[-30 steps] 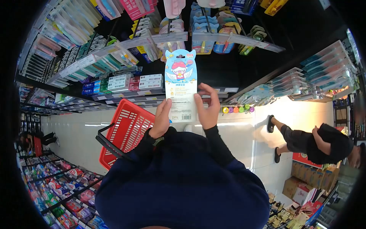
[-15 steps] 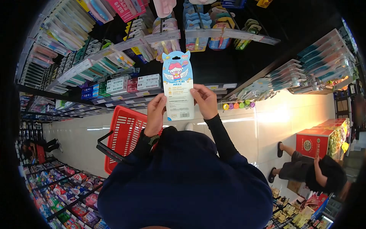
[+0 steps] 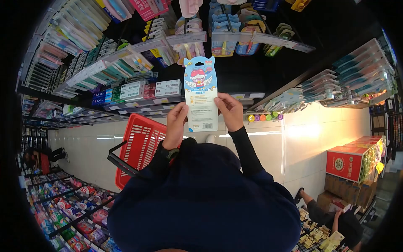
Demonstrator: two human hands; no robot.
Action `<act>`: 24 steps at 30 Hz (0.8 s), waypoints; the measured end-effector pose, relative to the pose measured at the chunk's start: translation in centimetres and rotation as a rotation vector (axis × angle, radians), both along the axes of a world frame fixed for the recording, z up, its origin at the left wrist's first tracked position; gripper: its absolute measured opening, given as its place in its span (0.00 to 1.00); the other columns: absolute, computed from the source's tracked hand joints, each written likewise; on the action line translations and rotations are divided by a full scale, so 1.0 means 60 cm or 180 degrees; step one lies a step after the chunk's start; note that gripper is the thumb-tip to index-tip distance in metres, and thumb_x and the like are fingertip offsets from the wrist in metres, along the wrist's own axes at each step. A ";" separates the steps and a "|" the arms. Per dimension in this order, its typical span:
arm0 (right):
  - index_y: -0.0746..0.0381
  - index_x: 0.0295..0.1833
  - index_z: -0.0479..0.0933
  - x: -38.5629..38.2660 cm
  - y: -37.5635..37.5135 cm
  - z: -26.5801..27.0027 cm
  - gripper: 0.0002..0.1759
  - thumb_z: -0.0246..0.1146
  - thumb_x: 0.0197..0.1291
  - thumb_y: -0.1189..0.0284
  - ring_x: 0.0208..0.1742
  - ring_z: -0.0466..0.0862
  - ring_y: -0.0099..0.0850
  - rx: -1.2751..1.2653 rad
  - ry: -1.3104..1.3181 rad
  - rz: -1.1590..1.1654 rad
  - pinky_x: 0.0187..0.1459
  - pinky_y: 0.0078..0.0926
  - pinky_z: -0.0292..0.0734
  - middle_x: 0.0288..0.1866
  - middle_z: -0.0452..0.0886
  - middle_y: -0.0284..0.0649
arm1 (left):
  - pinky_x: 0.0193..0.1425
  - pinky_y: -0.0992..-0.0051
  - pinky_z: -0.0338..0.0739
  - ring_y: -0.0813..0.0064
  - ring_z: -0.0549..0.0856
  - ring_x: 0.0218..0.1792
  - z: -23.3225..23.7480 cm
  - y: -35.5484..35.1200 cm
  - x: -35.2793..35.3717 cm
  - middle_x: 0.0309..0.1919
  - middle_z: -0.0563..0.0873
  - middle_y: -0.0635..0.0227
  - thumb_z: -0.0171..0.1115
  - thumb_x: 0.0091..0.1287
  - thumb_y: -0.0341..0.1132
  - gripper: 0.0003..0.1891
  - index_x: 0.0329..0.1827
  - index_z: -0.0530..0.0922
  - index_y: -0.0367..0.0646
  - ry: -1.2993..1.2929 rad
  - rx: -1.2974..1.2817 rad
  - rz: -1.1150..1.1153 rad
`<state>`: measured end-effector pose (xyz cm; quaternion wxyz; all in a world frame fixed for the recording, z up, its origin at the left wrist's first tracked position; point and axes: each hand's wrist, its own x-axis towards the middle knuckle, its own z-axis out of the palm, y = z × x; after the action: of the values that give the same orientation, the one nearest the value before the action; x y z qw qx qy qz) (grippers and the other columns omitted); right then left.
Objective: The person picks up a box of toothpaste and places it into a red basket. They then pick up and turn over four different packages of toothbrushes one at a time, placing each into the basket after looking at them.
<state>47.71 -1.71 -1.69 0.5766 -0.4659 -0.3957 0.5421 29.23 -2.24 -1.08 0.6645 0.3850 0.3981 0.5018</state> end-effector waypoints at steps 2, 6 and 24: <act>0.67 0.49 0.77 -0.001 -0.001 -0.001 0.11 0.60 0.63 0.73 0.31 0.79 0.17 -0.0007 0.0006 0.0005 0.30 0.14 0.71 0.34 0.82 0.34 | 0.46 0.82 0.73 0.86 0.79 0.40 -0.001 -0.002 0.000 0.40 0.82 0.70 0.50 0.73 0.36 0.13 0.48 0.76 0.33 -0.0015 0.0002 0.0002; 0.67 0.49 0.78 -0.002 0.000 -0.005 0.11 0.60 0.63 0.73 0.31 0.78 0.17 -0.0003 0.0082 -0.0005 0.30 0.15 0.71 0.34 0.82 0.34 | 0.46 0.82 0.73 0.85 0.79 0.40 -0.008 -0.002 0.000 0.40 0.82 0.70 0.50 0.73 0.36 0.13 0.47 0.76 0.33 -0.0014 -0.0007 0.0015; 0.67 0.50 0.78 -0.002 0.004 -0.009 0.12 0.61 0.63 0.72 0.30 0.78 0.17 -0.0045 0.0090 -0.0035 0.29 0.15 0.71 0.34 0.82 0.34 | 0.47 0.81 0.73 0.84 0.79 0.40 0.001 0.000 0.003 0.39 0.82 0.69 0.49 0.74 0.36 0.13 0.48 0.75 0.33 0.0059 0.0027 0.0001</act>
<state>47.57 -1.45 -2.23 0.5818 -0.4644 -0.3811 0.5483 29.38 -2.24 -1.04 0.6590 0.3923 0.4022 0.5000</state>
